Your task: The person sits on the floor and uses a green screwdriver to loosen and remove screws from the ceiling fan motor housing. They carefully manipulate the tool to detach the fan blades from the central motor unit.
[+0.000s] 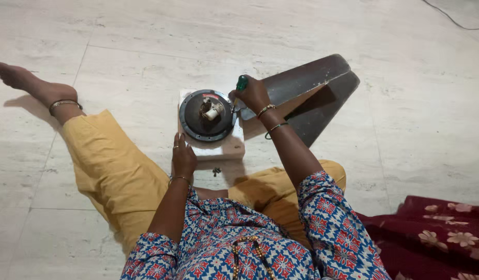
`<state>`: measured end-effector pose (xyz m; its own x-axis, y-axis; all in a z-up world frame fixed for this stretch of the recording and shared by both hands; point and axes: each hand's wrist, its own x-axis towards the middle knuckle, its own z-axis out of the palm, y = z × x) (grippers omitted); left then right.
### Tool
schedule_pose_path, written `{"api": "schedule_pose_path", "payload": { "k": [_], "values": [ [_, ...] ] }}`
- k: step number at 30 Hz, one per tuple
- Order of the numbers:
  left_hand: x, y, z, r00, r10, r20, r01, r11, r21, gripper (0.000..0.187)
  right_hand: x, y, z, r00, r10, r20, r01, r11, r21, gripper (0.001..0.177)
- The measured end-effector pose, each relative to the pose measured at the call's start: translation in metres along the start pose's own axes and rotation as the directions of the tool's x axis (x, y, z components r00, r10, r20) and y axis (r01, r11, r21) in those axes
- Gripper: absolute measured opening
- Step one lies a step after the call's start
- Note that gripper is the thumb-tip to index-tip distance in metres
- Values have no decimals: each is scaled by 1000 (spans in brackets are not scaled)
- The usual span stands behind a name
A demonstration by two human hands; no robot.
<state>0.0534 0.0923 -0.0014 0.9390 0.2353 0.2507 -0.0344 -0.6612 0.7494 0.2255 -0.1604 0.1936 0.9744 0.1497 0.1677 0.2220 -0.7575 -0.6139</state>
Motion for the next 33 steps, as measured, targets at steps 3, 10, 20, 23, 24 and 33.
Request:
{"api": "schedule_pose_path", "payload": {
  "k": [3,10,20,23,24,33],
  "values": [
    [-1,-5,3,998,47,-38,-47,999,-1,49,-1,-1,0,1000,15,28,-16,1000,20,35],
    [-1,-11,7,999,34,-17,-34,999,-3,52,-2,-4,-1,999,46,7,-47,999,13,38],
    [-2,-10,7,1000,-16,3,16,1000,-12,51,-3,0,-1,1000,-4,3,4,1000,14,38],
    [-5,-13,8,1000,11,-14,-11,1000,1,51,-4,4,1,997,-66,-35,68,997,44,39],
    [-4,-14,9,999,28,-24,-28,1000,5,52,-4,5,1,995,-88,-53,91,994,59,39],
    [-7,-5,4,1000,0,7,0,1000,-21,52,-6,3,-3,999,31,-36,-30,999,28,49]
  ]
}}
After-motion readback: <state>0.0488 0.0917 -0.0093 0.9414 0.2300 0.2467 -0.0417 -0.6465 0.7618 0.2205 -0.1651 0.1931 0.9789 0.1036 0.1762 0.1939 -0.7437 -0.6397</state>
